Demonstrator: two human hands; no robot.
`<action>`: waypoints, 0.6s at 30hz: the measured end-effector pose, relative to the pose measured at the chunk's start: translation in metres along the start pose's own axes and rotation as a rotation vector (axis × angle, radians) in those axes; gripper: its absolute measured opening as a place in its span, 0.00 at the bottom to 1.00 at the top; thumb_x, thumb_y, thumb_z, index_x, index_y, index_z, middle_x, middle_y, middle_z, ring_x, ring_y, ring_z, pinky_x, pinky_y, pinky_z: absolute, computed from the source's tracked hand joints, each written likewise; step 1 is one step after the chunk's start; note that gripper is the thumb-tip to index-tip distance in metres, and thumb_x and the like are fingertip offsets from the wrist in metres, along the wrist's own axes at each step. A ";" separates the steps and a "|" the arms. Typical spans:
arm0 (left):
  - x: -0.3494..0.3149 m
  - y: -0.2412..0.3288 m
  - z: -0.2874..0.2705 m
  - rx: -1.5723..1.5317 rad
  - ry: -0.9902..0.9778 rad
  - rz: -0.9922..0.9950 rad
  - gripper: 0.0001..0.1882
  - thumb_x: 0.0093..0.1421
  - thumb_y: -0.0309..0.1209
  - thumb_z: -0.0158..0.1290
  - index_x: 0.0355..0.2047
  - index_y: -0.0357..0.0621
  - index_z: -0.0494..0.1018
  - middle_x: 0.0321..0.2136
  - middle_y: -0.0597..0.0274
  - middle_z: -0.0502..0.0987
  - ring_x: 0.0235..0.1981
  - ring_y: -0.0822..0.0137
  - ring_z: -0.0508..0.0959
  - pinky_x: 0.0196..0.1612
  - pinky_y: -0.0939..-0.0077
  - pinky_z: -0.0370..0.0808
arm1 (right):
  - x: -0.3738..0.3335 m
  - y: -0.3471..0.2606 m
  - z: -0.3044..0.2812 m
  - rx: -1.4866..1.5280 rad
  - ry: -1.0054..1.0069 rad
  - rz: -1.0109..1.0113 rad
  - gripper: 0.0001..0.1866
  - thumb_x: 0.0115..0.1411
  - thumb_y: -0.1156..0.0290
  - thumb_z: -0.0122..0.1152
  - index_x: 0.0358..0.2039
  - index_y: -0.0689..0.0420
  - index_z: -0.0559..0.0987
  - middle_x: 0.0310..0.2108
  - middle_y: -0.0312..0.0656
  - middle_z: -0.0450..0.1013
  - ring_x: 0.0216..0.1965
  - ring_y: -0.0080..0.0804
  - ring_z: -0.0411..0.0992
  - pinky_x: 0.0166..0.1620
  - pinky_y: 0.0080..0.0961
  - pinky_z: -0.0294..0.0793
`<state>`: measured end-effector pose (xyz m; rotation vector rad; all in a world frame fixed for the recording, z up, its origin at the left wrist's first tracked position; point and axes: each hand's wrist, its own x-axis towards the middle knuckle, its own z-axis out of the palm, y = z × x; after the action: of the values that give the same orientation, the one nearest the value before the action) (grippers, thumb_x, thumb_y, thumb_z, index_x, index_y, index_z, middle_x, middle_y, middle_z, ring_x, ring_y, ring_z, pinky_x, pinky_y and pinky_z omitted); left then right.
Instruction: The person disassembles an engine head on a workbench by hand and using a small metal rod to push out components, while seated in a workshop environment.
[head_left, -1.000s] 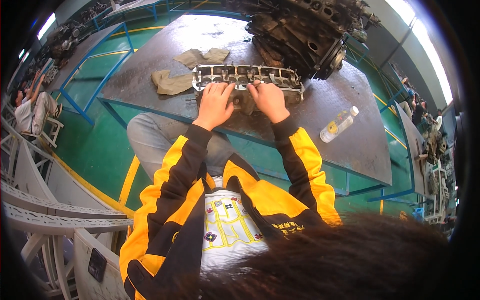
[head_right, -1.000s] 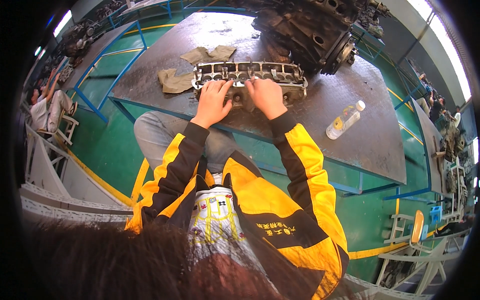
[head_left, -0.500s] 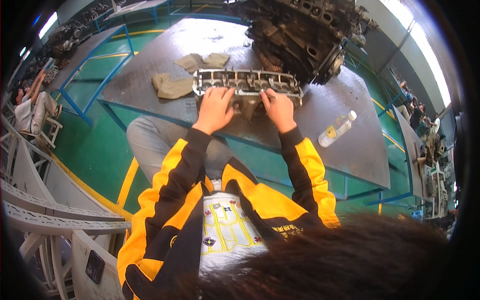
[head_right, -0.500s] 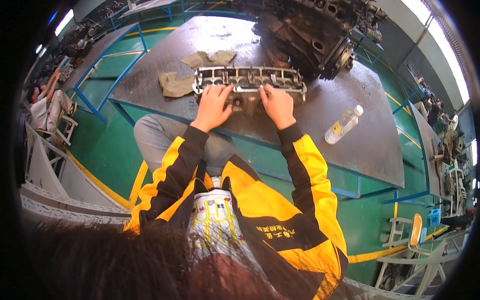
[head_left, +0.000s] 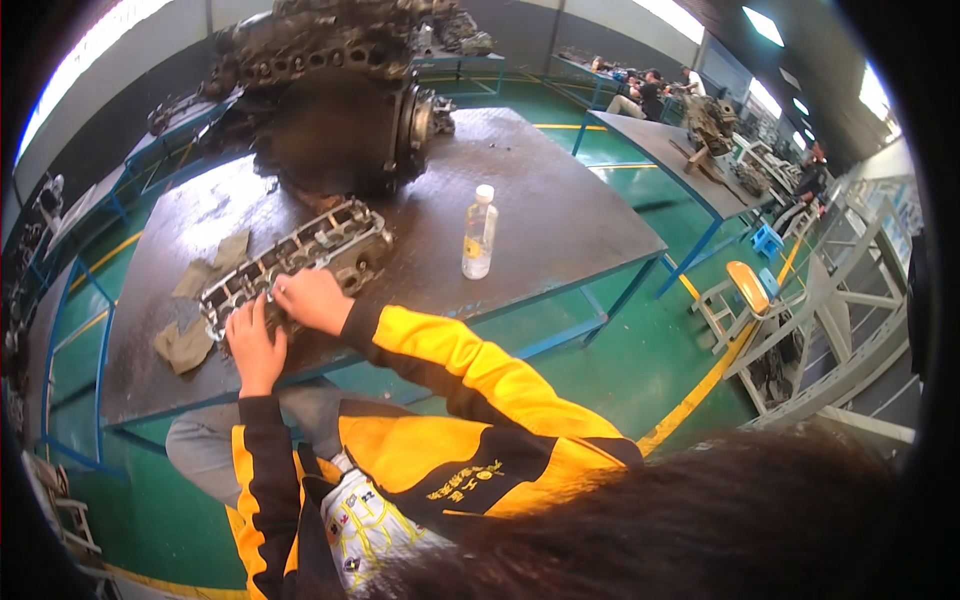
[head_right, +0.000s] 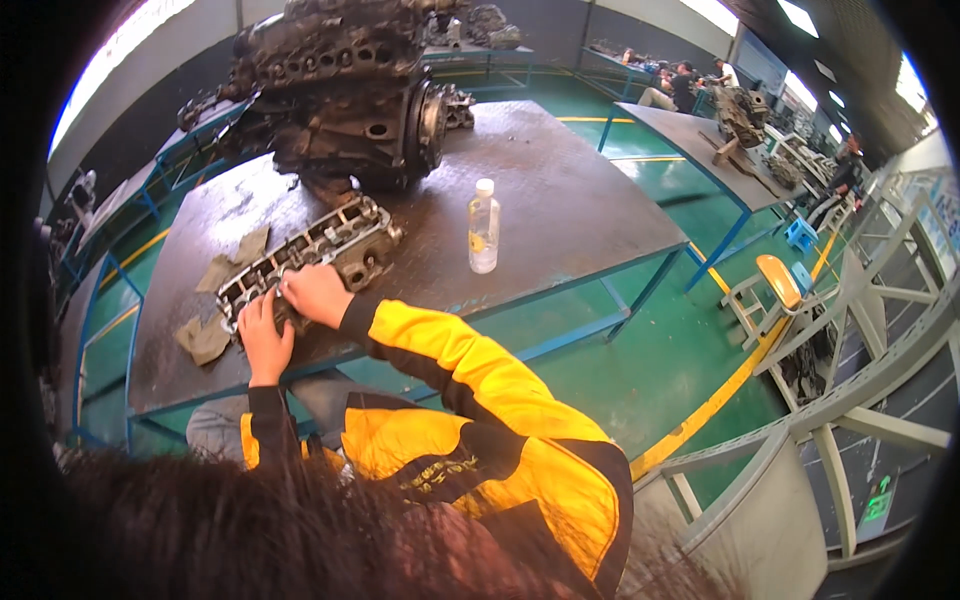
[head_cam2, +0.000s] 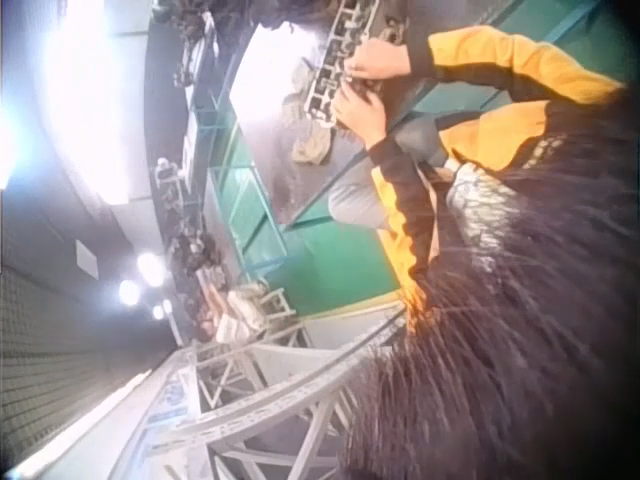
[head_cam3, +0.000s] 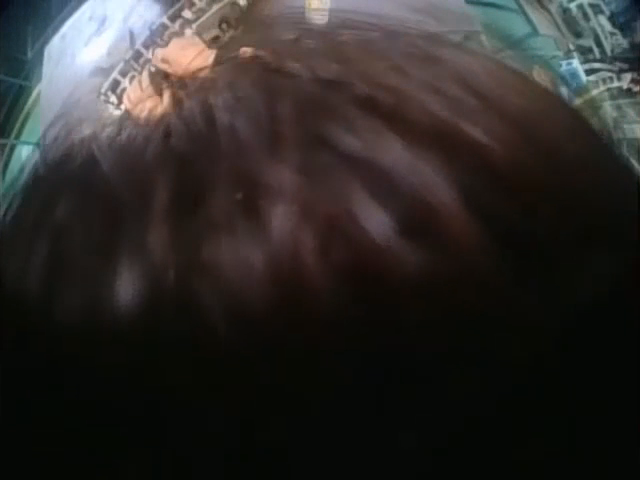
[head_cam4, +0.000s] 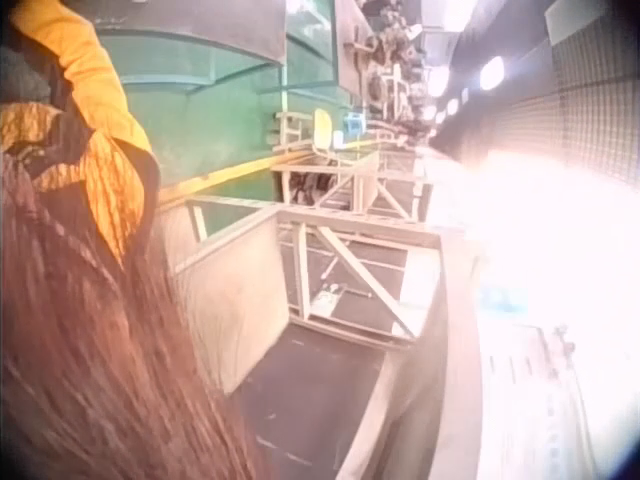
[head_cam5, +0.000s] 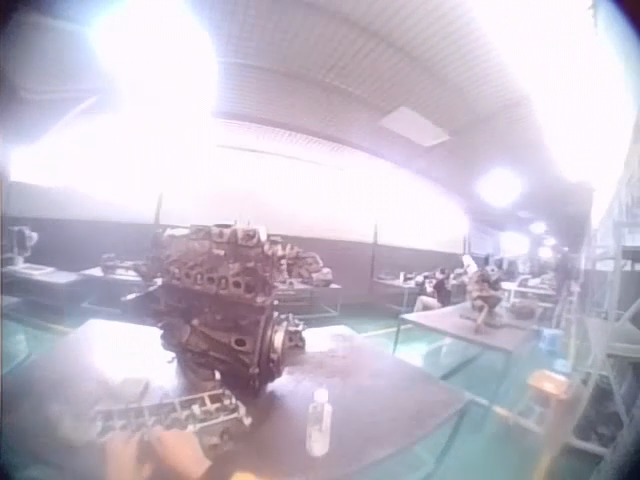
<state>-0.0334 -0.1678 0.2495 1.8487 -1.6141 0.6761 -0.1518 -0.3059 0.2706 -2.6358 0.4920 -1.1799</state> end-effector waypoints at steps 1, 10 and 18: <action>0.000 0.002 0.000 -0.005 -0.011 -0.003 0.33 0.51 0.29 0.58 0.59 0.40 0.67 0.51 0.49 0.71 0.56 0.49 0.69 0.65 0.52 0.58 | -0.003 0.000 0.001 0.002 0.012 0.002 0.14 0.64 0.59 0.55 0.26 0.54 0.77 0.20 0.51 0.75 0.26 0.53 0.76 0.30 0.48 0.75; 0.000 0.003 0.001 -0.006 0.003 -0.010 0.33 0.51 0.29 0.59 0.60 0.40 0.68 0.51 0.48 0.71 0.56 0.48 0.68 0.66 0.52 0.57 | -0.018 0.031 -0.018 0.013 0.161 -0.024 0.10 0.62 0.60 0.59 0.30 0.51 0.78 0.22 0.45 0.76 0.27 0.49 0.77 0.30 0.43 0.74; 0.000 0.001 0.004 0.008 0.034 -0.009 0.32 0.52 0.30 0.58 0.58 0.39 0.68 0.51 0.48 0.71 0.56 0.48 0.68 0.66 0.50 0.58 | -0.012 0.039 -0.020 -0.065 0.128 0.076 0.13 0.63 0.59 0.58 0.27 0.53 0.78 0.21 0.48 0.75 0.27 0.51 0.77 0.30 0.47 0.75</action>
<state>-0.0347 -0.1713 0.2469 1.8389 -1.5830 0.7072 -0.1822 -0.3380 0.2631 -2.5797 0.6583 -1.3366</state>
